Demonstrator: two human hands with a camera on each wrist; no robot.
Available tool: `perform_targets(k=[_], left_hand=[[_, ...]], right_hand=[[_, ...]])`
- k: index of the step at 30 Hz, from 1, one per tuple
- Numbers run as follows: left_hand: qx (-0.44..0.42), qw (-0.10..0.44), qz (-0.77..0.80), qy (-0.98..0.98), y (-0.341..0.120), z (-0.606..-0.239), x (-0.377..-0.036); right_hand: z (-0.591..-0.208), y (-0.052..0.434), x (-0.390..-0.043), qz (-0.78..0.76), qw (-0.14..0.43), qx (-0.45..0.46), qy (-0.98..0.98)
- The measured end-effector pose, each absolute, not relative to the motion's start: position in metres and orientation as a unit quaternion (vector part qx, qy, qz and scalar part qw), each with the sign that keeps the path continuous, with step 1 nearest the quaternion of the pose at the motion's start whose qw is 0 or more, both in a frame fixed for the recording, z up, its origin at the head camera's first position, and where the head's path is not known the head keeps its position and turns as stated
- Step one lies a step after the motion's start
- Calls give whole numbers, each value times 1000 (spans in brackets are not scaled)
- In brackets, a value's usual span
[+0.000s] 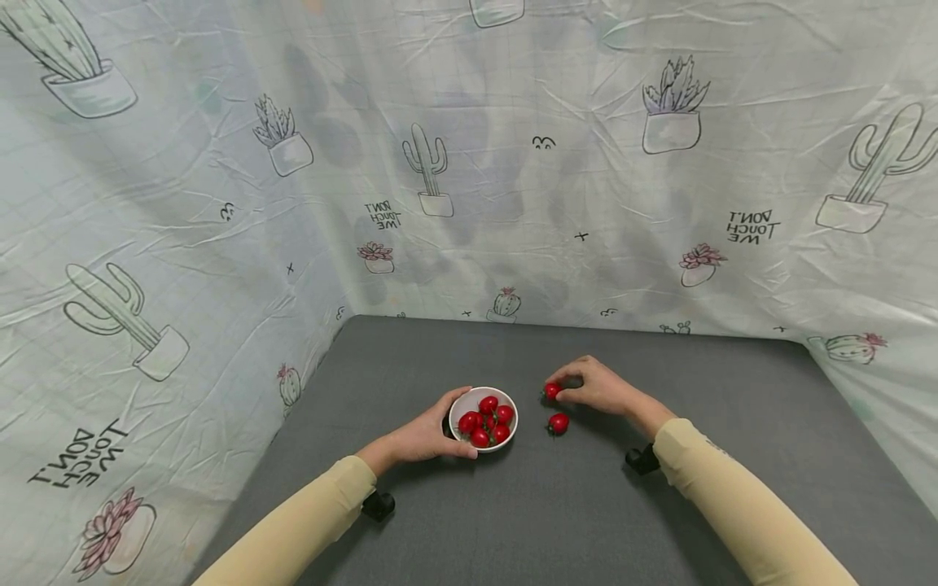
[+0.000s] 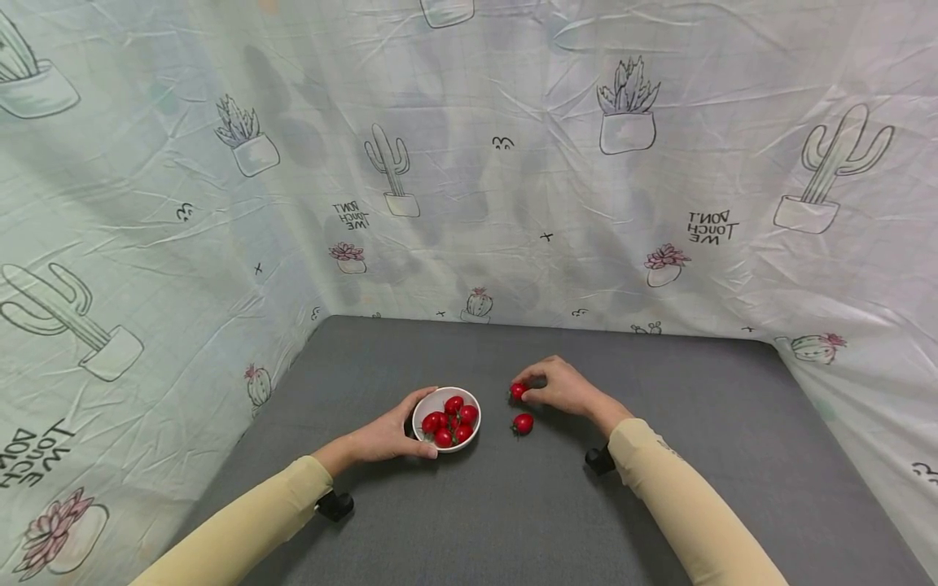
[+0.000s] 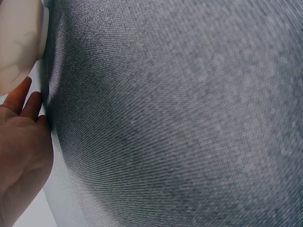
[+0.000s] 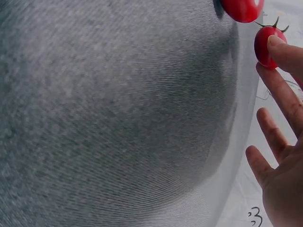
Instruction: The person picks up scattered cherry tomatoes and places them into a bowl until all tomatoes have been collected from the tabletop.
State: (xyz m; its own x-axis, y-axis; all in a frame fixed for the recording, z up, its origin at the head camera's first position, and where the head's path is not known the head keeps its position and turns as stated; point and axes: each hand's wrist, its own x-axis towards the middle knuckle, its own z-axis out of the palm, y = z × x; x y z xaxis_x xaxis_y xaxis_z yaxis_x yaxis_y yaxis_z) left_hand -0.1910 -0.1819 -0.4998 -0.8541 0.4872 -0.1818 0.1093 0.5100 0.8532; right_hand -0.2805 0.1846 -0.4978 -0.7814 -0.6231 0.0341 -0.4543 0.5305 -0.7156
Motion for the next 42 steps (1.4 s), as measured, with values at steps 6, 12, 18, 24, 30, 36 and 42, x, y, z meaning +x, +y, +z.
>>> perform_targets(k=[6,12,18,24,30,36,42], left_hand=[[177,201,461,846,-182,-499,-190],[174,203,463,845,-182,-500,-190],[172,203,465,845,-183,-501,-190],[168,204,465,845,-182,-501,-190],[166,203,462,847,-183,-503,-190],[167,201,462,848,-184,-506,-190],[167,204,465,845,-185,-507,-189]], right_hand=[[-488,182,-278,-371,103,-307,870],[-481,178,-275,-371,101,-295,875],[-478,173,-274,-374,96,-292,875],[-473,166,-273,-380,91,-295,872],[-464,153,-269,-387,90,-303,866],[-462,140,-268,-384,89,-317,863],[-462,127,-267,-382,87,-326,861]])
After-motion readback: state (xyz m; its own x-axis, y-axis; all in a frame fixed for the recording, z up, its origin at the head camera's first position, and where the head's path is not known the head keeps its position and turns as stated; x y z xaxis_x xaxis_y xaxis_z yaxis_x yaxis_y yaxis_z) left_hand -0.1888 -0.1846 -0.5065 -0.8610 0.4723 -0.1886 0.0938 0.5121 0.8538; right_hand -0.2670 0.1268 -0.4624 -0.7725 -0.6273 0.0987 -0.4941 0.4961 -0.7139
